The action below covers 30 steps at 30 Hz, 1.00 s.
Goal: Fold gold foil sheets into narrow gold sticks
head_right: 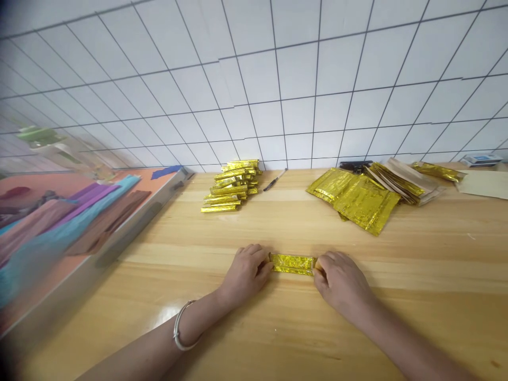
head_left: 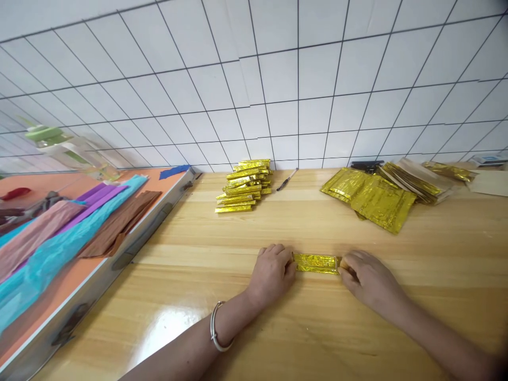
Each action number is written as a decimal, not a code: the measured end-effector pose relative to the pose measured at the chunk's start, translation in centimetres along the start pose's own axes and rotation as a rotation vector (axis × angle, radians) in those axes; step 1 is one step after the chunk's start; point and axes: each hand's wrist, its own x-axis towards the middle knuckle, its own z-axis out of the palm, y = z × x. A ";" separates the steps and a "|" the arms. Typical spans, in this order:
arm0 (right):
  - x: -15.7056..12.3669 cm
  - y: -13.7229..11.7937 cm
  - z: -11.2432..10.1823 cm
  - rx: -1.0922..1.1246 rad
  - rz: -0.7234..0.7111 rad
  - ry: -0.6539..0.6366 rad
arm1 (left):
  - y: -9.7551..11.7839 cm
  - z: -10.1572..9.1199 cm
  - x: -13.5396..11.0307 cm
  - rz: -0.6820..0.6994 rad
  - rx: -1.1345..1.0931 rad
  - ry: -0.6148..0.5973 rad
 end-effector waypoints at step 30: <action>-2.5 -1.2 0.6 -0.457 -0.387 -0.004 | 2.1 -1.4 -3.5 0.390 0.324 -0.215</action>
